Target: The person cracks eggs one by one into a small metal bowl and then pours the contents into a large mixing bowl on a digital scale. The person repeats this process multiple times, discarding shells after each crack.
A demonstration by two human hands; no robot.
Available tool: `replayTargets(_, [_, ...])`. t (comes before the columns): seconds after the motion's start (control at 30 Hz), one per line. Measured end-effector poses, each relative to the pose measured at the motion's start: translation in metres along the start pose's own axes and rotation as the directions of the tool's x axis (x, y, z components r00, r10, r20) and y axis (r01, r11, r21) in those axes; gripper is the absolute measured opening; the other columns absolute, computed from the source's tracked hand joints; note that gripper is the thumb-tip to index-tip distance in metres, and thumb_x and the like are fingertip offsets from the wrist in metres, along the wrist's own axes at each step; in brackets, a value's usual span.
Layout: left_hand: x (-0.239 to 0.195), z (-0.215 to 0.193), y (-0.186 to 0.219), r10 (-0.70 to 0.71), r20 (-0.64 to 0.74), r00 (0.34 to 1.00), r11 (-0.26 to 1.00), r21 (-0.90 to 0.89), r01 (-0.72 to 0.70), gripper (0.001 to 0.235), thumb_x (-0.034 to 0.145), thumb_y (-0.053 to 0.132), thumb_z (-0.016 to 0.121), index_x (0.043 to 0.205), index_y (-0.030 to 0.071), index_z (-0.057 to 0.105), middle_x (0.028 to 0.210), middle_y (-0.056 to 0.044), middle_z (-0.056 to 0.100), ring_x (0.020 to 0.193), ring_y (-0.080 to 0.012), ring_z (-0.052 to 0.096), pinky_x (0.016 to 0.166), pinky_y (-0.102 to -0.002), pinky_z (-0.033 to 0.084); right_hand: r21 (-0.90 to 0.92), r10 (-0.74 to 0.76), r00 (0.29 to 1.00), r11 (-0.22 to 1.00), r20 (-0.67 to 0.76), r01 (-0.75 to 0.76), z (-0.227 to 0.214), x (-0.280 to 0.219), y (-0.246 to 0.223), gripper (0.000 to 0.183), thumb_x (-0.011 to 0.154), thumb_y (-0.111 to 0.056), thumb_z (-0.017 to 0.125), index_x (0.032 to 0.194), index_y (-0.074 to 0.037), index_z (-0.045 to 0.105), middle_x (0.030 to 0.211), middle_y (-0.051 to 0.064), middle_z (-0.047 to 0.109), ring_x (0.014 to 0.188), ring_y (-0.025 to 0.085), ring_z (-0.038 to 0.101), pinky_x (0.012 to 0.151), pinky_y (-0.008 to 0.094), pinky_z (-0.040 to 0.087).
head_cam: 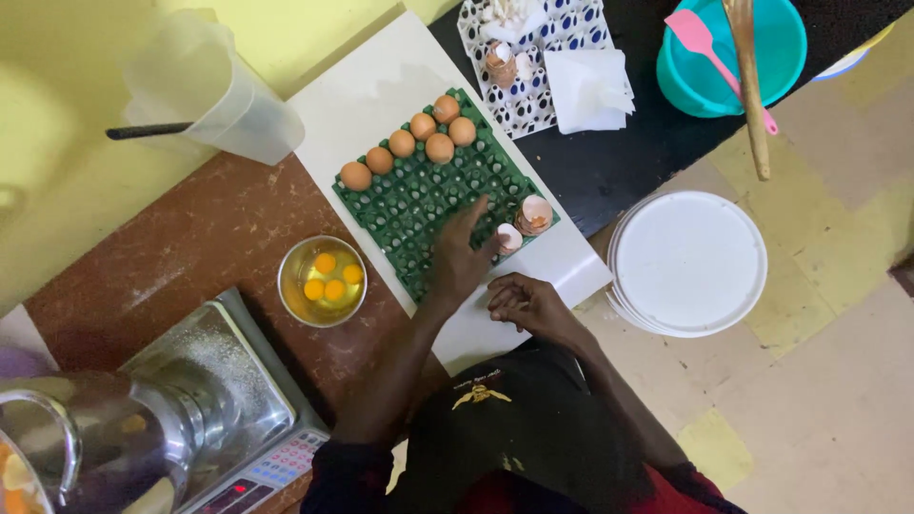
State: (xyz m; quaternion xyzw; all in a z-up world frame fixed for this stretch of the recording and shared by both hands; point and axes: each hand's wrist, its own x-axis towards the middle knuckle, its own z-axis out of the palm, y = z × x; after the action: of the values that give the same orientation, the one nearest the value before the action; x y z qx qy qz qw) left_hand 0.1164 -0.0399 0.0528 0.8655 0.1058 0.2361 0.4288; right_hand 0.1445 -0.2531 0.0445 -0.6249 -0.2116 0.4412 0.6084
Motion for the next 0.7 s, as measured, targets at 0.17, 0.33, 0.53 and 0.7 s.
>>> replayTargets(0.17, [0.066,-0.025,-0.006,-0.002,-0.071,0.997,0.959,0.284,0.022,0.058,0.117,0.034,0.077,0.167,0.01,0.061,0.144,-0.02,0.072,0.134,-0.0404,0.073,0.114,-0.059,0.057,-0.041,0.019,0.999,0.999,0.047,-0.018,-0.002,0.003,-0.019,0.052,0.095,-0.006,0.093,0.143,0.001,0.073,0.105,0.022,0.088,0.08,0.024,0.079,0.053,0.029,0.065])
replayTargets(0.33, [0.098,-0.005,-0.061,0.022,-0.077,0.997,0.751,0.659,0.034,0.062,0.106,0.016,0.09,0.16,0.008,0.058,0.147,-0.025,0.062,0.138,-0.0433,0.069,0.112,-0.06,0.063,-0.066,0.091,0.996,0.994,0.018,-0.09,0.015,0.003,-0.045,0.05,0.095,-0.005,0.092,0.141,0.002,0.074,0.102,0.024,0.087,0.08,0.026,0.077,0.054,0.031,0.063])
replayTargets(0.53, [0.103,0.006,-0.09,0.059,-0.101,0.993,0.695,0.718,0.032,0.061,0.101,0.004,0.09,0.154,0.011,0.063,0.144,-0.019,0.065,0.139,-0.0375,0.068,0.116,-0.048,0.063,-0.092,0.103,0.993,0.991,0.049,-0.098,0.015,0.006,-0.034,0.051,0.095,-0.009,0.094,0.142,0.0,0.075,0.104,0.023,0.088,0.08,0.025,0.079,0.054,0.032,0.062])
replayTargets(0.7, [0.105,-0.001,-0.074,-0.048,-0.134,0.99,0.82,0.56,0.116,0.07,0.098,0.001,0.09,0.158,0.013,0.056,0.151,-0.02,0.056,0.145,-0.0422,0.062,0.102,-0.049,0.073,-0.093,0.074,0.995,0.993,0.063,-0.068,0.014,0.012,-0.041,0.052,0.097,-0.012,0.093,0.143,0.002,0.074,0.103,0.022,0.086,0.08,0.025,0.077,0.055,0.031,0.061])
